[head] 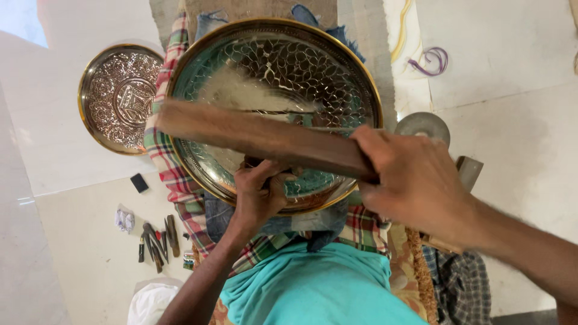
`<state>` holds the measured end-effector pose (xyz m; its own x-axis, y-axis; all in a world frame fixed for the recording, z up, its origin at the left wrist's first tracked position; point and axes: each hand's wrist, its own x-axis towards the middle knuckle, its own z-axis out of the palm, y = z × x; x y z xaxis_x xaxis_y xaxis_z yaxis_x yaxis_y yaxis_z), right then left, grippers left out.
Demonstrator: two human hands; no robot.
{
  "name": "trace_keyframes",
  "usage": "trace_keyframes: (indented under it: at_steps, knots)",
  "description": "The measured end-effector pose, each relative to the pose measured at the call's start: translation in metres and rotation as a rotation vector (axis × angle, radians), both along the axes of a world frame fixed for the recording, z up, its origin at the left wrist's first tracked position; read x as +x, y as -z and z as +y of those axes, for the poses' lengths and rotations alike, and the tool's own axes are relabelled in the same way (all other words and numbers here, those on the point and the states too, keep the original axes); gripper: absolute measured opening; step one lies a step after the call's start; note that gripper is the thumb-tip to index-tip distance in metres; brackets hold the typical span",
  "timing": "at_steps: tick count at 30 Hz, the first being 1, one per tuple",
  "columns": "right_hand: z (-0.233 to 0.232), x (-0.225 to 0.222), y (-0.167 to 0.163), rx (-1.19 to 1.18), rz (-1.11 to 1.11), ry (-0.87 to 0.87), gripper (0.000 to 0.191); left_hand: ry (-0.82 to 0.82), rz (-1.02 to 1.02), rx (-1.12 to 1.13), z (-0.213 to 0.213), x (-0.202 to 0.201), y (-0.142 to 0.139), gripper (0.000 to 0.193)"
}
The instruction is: The person holds a chisel against a large decorative metal plate resting on their lap and repeatedly strikes the chisel with a wooden mallet. They adjust the chisel position occasionally to work on different areas of the plate's surface.
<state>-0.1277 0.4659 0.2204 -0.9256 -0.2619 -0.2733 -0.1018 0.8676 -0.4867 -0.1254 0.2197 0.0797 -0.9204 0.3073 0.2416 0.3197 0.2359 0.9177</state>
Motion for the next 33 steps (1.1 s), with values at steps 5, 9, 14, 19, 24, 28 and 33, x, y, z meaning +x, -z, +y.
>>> trace_keyframes:
  at_steps: [5, 9, 14, 19, 24, 28, 33]
  knots:
    - [-0.003, 0.002, -0.003, -0.013, 0.027, -0.005, 0.038, -0.014, 0.067, -0.157, -0.003, 0.001, 0.004, 0.029]
    - [0.001, 0.003, 0.003, -0.241, 0.037, 0.101, 0.039, -0.009, 0.022, -0.052, -0.001, 0.0, 0.002, 0.029]
    - [0.003, 0.005, 0.016, -0.089, 0.017, 0.01, 0.043, 0.025, 0.029, 0.016, 0.001, -0.001, -0.001, 0.038]
    - [0.0, 0.012, 0.015, -0.042, -0.028, 0.048, 0.037, 0.051, -0.006, 0.015, -0.003, 0.001, 0.003, 0.036]
    - [-0.001, 0.013, 0.009, -0.133, -0.031, 0.141, 0.048, 0.072, 0.016, -0.038, -0.011, -0.003, 0.006, 0.035]
    - [-0.003, 0.014, 0.007, -0.289, -0.036, 0.217, 0.037, 0.1, -0.011, 0.029, -0.009, -0.004, 0.0, 0.036]
    - [-0.003, 0.014, 0.008, -0.467, -0.084, 0.328, 0.026, 0.113, -0.051, 0.045, -0.008, -0.003, -0.004, 0.036]
